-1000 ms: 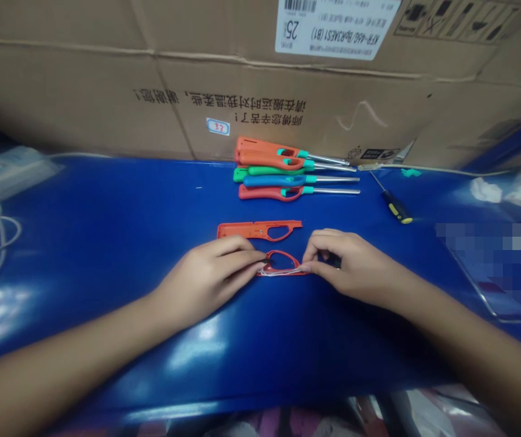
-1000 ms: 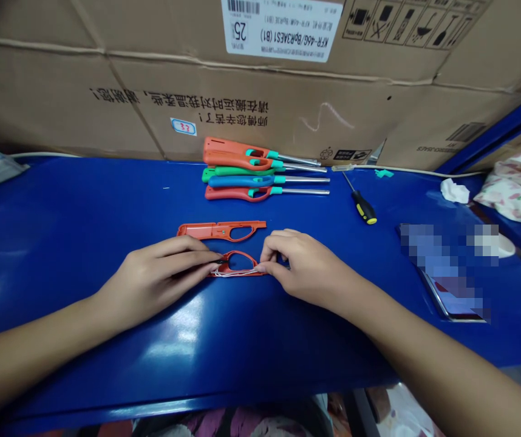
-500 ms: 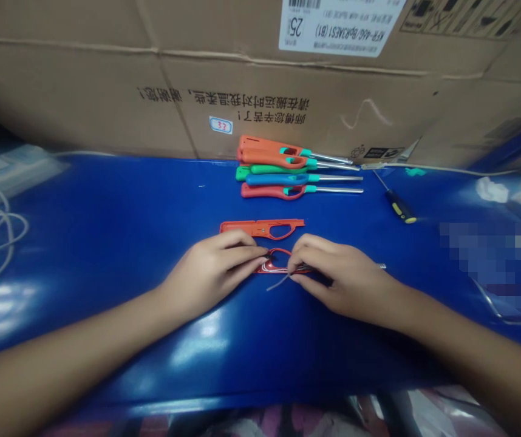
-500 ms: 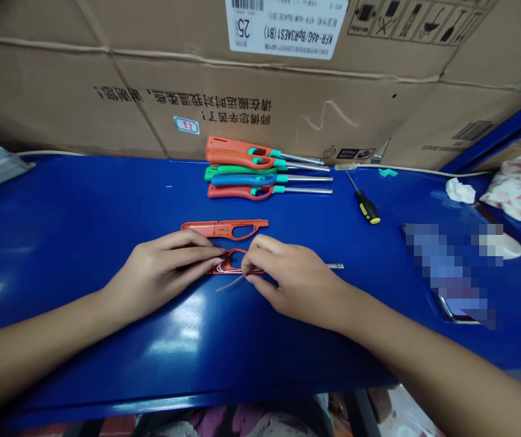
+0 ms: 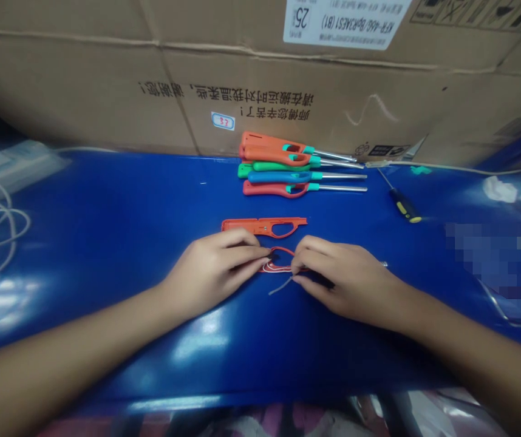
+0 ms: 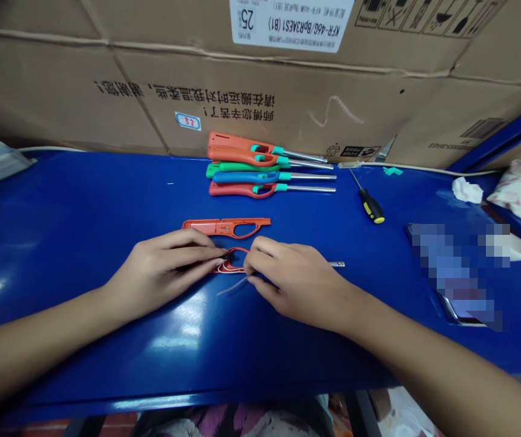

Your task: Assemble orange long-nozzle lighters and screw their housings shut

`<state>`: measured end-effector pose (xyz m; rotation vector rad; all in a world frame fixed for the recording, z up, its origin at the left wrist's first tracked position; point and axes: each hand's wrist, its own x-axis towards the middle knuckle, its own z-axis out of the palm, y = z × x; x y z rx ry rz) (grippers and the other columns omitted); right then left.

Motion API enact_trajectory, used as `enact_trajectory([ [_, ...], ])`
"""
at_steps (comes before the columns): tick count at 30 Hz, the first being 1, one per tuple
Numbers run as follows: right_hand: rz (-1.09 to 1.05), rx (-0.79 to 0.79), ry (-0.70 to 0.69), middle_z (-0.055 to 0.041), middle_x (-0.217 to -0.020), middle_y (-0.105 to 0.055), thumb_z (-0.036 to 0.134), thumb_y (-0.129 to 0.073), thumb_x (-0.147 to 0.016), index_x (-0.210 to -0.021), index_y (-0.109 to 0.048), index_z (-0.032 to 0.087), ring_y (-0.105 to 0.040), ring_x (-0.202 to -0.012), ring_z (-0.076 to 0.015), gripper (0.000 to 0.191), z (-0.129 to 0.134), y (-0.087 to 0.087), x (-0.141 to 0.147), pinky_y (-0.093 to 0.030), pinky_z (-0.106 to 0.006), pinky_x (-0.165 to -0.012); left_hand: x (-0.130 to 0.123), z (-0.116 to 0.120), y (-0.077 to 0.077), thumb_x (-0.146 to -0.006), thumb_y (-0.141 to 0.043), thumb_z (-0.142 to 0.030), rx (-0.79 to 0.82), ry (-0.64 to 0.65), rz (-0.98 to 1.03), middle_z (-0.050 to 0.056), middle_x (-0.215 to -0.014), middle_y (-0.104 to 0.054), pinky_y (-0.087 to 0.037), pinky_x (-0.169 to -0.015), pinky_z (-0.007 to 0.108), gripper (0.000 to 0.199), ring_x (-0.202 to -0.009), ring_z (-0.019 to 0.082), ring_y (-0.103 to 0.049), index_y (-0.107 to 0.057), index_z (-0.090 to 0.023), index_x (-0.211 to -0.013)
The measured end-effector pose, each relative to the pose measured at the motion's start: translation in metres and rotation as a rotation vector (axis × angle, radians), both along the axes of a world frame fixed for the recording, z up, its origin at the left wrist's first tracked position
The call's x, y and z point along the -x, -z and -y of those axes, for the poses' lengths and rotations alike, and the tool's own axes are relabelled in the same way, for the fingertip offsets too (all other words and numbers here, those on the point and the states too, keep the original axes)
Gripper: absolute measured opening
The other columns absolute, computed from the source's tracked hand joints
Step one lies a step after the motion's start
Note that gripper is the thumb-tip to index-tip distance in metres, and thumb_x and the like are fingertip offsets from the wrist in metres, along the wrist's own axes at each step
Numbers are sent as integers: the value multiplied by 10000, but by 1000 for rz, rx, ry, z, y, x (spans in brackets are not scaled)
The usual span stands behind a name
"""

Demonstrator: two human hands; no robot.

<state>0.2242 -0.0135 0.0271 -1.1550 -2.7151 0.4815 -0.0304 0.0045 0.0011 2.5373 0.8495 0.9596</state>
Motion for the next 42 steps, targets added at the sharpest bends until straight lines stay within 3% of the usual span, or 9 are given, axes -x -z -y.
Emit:
enact_trajectory([
  [10,-98,2,53,-6,-1009,-661,243,-514,-988,-994,-560,236,-625,-852,-149,47,-2,4,1,-432,-276,-694,0,0,0,-951,-647,-183,-17,-49,20,49,-984,-710,-566,-817,238,162,-890,131,-690,-726,-163,-1092],
  [24,-70,9,32,-20,-1027,-663,264,-498,-1002,-983,-588,228,-630,-855,-152,99,-1,4,0,-447,-282,-700,5,-2,-2,-934,-658,-165,23,42,28,59,-992,-713,-567,-805,231,162,-884,134,-697,-742,-162,-1073],
  [42,-29,-71,-16,-3,-1065,-632,283,-422,-1041,-1154,-633,287,-609,-849,-141,240,0,8,-2,-410,-286,-680,7,-3,-3,-897,-696,-135,36,84,54,51,-945,-718,-559,-756,204,129,-827,113,-694,-750,-142,-1014],
])
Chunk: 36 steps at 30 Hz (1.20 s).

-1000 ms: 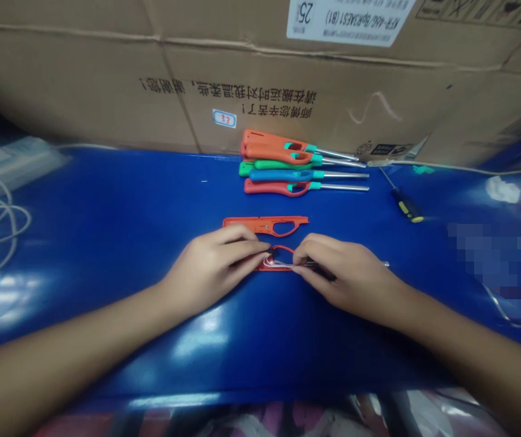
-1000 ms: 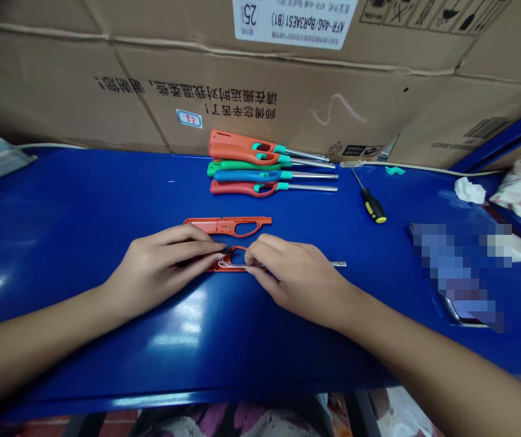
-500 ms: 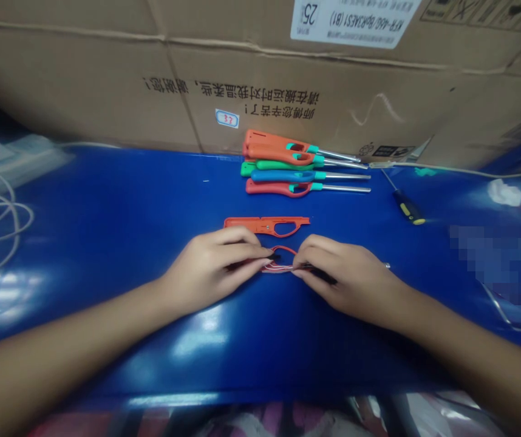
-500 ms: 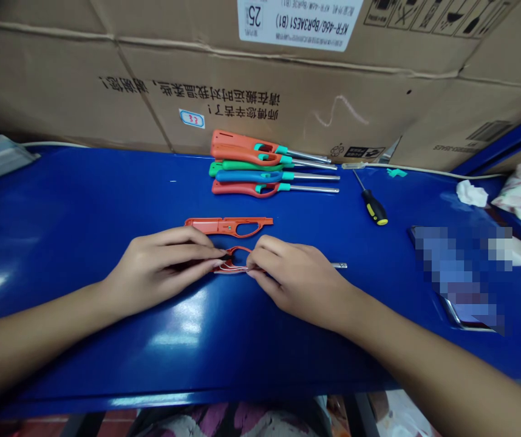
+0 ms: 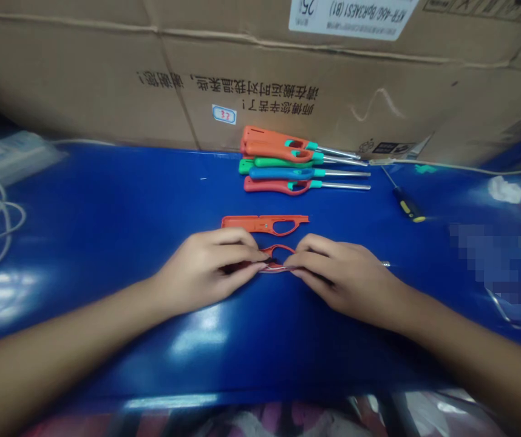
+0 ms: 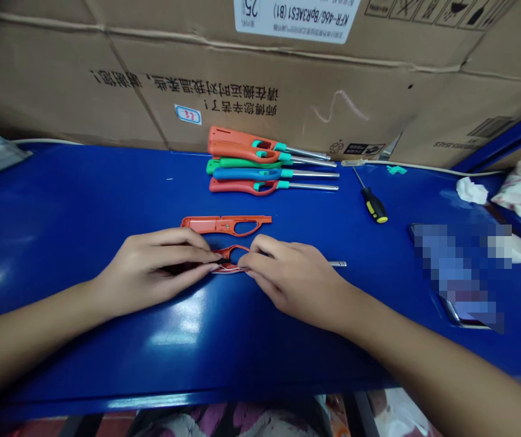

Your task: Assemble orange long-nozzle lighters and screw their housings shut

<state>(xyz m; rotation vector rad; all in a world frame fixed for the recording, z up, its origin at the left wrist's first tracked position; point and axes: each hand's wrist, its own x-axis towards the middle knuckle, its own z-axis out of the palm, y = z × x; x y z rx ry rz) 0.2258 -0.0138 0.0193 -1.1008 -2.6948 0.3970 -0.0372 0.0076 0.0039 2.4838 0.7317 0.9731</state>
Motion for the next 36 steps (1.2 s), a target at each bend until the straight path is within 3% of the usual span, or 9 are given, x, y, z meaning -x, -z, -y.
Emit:
enact_trajectory([
  [9,-24,-7,-16,-11,-1074,-641,254,-438,-1031,-1134,-642,258,-614,-849,-138,229,0,-1,-1,-422,-277,-692,0,-1,2,-903,-695,-128,-5,-7,-5,60,-964,-716,-555,-803,211,133,-863,118,-693,-751,-129,-1023],
  [15,-64,8,-8,-18,-1076,-646,263,-447,-1029,-1132,-652,263,-627,-861,-137,230,-1,1,0,-430,-266,-685,-3,0,4,-912,-690,-164,18,-77,-42,61,-966,-693,-549,-751,225,132,-842,129,-686,-773,-155,-1014],
  [22,-6,14,0,-10,-1078,-646,269,-453,-1026,-1133,-640,268,-634,-864,-147,216,-1,-1,0,-437,-282,-682,1,1,-4,-948,-607,-127,-3,-60,-100,84,-985,-716,-557,-781,235,176,-878,147,-692,-759,-121,-1038],
  [27,1,8,-1,-7,-1070,-646,276,-451,-1028,-1129,-639,277,-635,-844,-148,213,-3,0,0,-430,-285,-668,6,1,-10,-954,-626,-175,-39,-77,-143,57,-938,-720,-559,-771,229,139,-828,137,-697,-760,-138,-952],
  [33,12,16,8,-11,-1076,-646,282,-439,-1035,-1136,-635,289,-637,-851,-153,221,-2,-1,1,-419,-283,-664,8,5,-13,-994,-562,-216,-111,-69,-333,59,-1009,-716,-572,-775,296,191,-866,179,-699,-739,-157,-1033],
  [36,8,19,5,-11,-1073,-645,284,-436,-1035,-1134,-635,285,-638,-847,-153,222,-2,0,-1,-421,-286,-662,7,5,-12,-991,-573,-224,-81,-81,-303,49,-991,-722,-569,-767,295,184,-871,178,-695,-748,-171,-1010],
])
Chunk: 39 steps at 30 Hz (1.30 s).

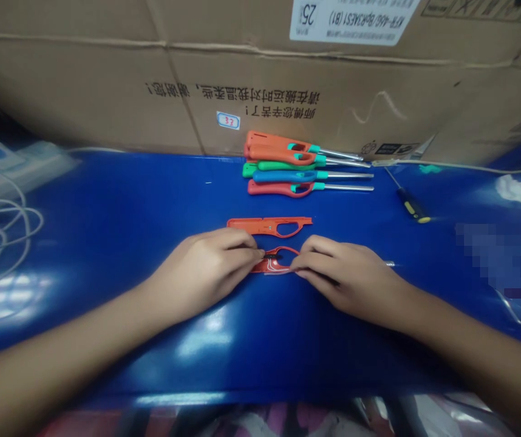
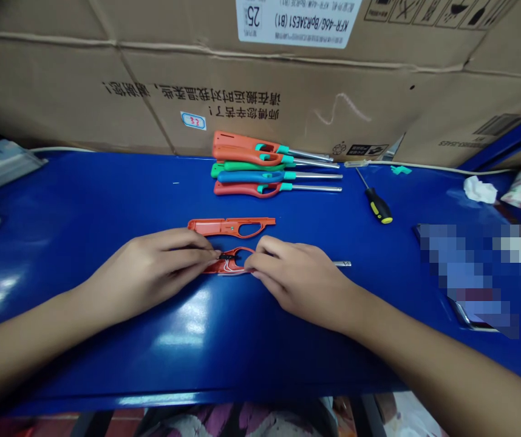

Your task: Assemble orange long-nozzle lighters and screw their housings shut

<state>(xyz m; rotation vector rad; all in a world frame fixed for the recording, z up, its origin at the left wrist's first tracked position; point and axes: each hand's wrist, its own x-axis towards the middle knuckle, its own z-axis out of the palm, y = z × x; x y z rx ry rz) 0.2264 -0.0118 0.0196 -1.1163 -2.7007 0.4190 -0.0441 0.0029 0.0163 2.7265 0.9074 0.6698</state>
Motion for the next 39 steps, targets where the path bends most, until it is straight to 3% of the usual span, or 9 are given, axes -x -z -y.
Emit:
enact_trajectory([
  [5,-1,4,3,-10,-1064,-639,298,-436,-1035,-1120,-632,277,-637,-839,-153,214,-1,1,-1,-421,-290,-652,-4,-2,5,-974,-602,-205,63,-15,123,45,-959,-722,-559,-778,272,156,-868,156,-686,-754,-170,-963],
  [14,15,16,-4,-25,-1076,-642,294,-422,-1038,-1128,-635,274,-636,-852,-160,232,0,0,0,-416,-293,-650,-7,7,-5,-1004,-536,-241,-159,-64,-146,49,-942,-731,-533,-710,326,230,-824,197,-677,-742,-176,-927],
  [24,27,11,-5,-19,-1064,-638,280,-436,-1031,-1113,-630,272,-630,-828,-159,210,1,0,1,-405,-290,-641,-5,3,4,-973,-611,-232,25,-33,98,30,-929,-734,-542,-770,276,149,-854,157,-683,-742,-174,-934],
  [39,15,-5,-7,-28,-1068,-651,290,-426,-1037,-1115,-638,267,-638,-841,-161,227,-1,1,0,-414,-291,-642,-9,5,-1,-1007,-550,-265,-271,-69,-128,17,-945,-770,-481,-690,320,228,-830,183,-679,-748,-191,-922],
])
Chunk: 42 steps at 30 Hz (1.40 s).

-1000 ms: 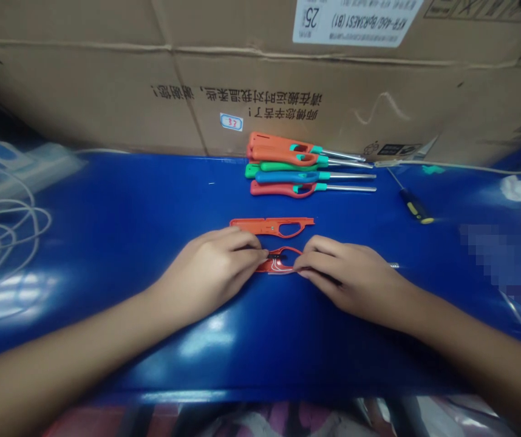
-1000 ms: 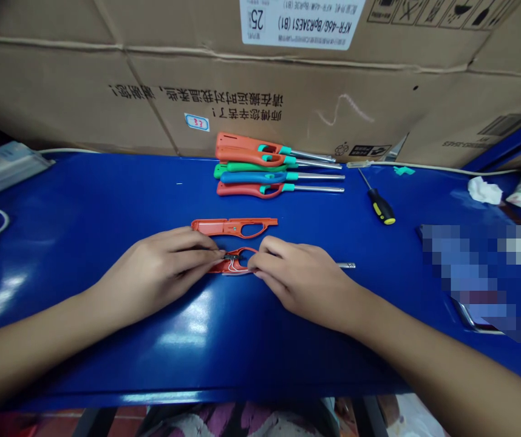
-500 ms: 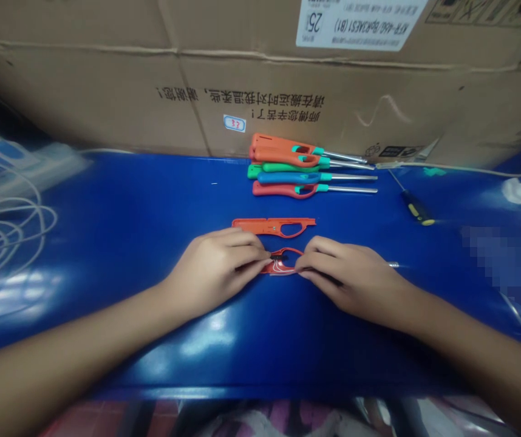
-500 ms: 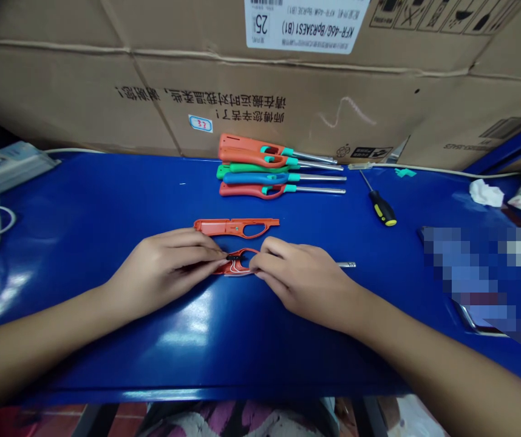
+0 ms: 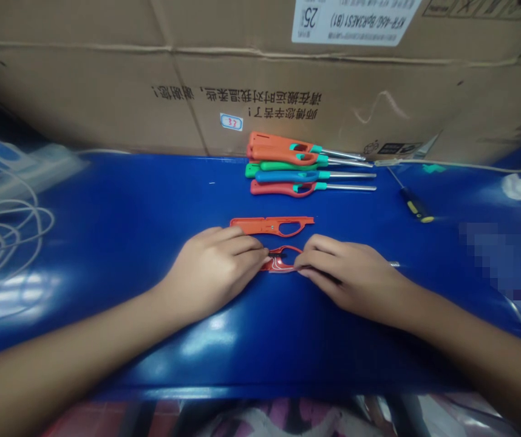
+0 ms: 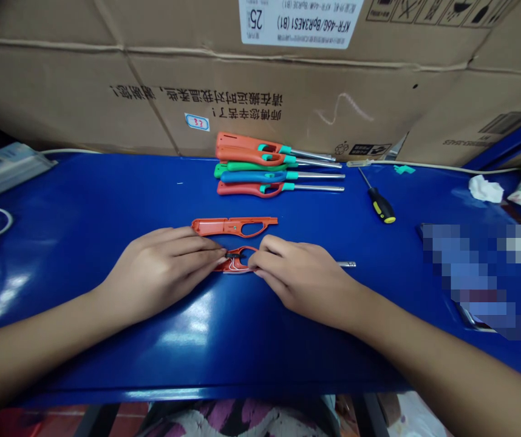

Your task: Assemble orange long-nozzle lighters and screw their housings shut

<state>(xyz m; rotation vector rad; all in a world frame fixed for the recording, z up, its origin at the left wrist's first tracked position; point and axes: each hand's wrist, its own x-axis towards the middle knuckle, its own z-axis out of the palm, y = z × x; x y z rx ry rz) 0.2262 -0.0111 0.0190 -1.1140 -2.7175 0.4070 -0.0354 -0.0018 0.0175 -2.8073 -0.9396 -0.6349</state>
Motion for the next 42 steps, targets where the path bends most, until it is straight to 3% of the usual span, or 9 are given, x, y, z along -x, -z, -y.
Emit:
enact_trajectory([
  [10,-70,63,38,-22,-1088,-626,334,-463,-1024,-1118,-627,255,-629,-871,-148,205,2,-6,0,-478,-289,-701,2,12,-14,-1021,-504,-301,73,5,-218,87,-1027,-674,-479,-746,394,277,-924,246,-605,-705,-156,-1143],
  [21,-134,18,102,-43,-974,-668,253,-505,-1001,-937,-647,205,-635,-839,-147,163,0,5,0,-492,-268,-737,1,5,7,-999,-563,-239,340,117,146,111,-1076,-674,-560,-889,381,364,-1018,221,-635,-570,-144,-1350],
  [29,-163,6,91,-38,-937,-683,242,-505,-1004,-924,-677,191,-645,-839,-142,196,-2,7,-1,-482,-262,-740,-4,5,8,-992,-575,-205,419,160,216,87,-1078,-640,-539,-889,300,277,-1004,172,-613,-645,-139,-1251],
  [34,-147,-15,106,-28,-932,-689,240,-509,-1002,-929,-698,190,-653,-824,-132,209,-1,5,0,-467,-249,-706,-5,6,8,-1019,-528,-229,440,155,127,87,-1089,-610,-529,-899,323,266,-999,176,-585,-656,-172,-1245],
  [42,-115,-27,111,-19,-916,-687,251,-514,-995,-901,-710,189,-654,-797,-121,226,2,0,-1,-451,-241,-671,-11,15,3,-1053,-442,-251,292,85,-115,97,-1064,-620,-566,-864,390,288,-979,216,-601,-642,-150,-1233],
])
